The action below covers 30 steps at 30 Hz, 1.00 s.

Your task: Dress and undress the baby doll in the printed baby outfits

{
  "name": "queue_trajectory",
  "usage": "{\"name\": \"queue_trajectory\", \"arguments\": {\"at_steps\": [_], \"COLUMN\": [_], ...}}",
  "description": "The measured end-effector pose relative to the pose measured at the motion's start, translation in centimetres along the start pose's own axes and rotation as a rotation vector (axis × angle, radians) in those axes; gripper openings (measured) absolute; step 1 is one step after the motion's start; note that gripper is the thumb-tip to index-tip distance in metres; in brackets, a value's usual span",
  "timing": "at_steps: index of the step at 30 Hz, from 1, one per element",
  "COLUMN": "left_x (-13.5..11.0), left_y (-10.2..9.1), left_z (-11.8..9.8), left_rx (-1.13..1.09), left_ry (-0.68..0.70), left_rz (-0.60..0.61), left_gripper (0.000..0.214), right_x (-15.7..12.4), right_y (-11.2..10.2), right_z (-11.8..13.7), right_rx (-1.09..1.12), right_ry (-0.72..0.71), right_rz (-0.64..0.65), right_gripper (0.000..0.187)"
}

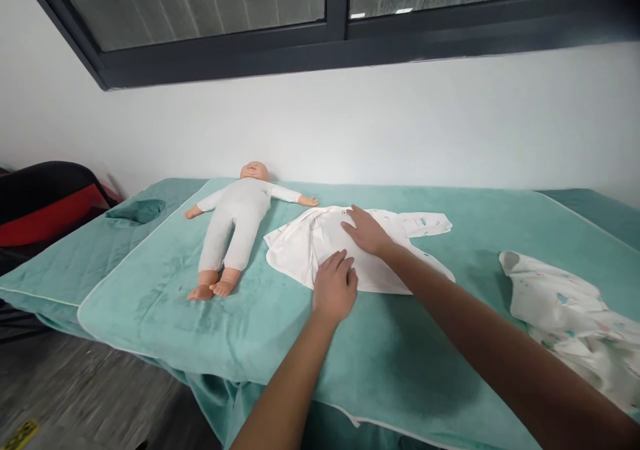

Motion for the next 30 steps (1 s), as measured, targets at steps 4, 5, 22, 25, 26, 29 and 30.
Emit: {"name": "queue_trajectory", "arguments": {"at_steps": [4, 5, 22, 25, 26, 29, 30], "left_x": [-0.3, -0.5, -2.0, -2.1, -2.2, -2.3, -2.4], "left_y": [-0.5, -0.6, -1.1, -1.2, -1.2, -1.1, -1.1], "left_z": [0.2, 0.2, -1.8, -2.2, -2.3, -2.9, -3.1], "left_rx": [-0.025, -0.035, 0.158, 0.173, 0.176, 0.195, 0.203], "left_ry": [-0.005, -0.009, 0.193, 0.225, 0.233, 0.276, 0.293], "left_rz": [-0.046, -0.06, -0.064, -0.085, -0.088, -0.086, -0.088], "left_gripper": [0.023, 0.023, 0.018, 0.02, 0.021, 0.021, 0.021], "right_x": [0.0, -0.1, 0.2, -0.7, -1.0, -2.2, -2.7], "right_y": [3.3, 3.8, 5.4, 5.2, 5.2, 5.1, 5.0], "right_z": [3.0, 3.2, 7.4, 8.1, 8.4, 9.3, 9.7], "right_rx": [-0.065, -0.078, 0.002, 0.089, 0.123, 0.24, 0.285], "right_ry": [-0.048, -0.05, -0.289, -0.307, -0.312, -0.321, -0.323], "right_rz": [0.062, 0.069, 0.137, 0.146, 0.151, 0.175, 0.186], "right_gripper": [0.065, 0.066, 0.061, 0.07, 0.071, 0.073, 0.073]}}
Point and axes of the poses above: each hand's wrist, its own x-axis towards the middle knuckle, its own y-axis out of the palm, z = x × y, the point moved 8 cm from there along x, towards the middle knuckle, and after that the axes turned 6 degrees about y, right-handed, at the moved point
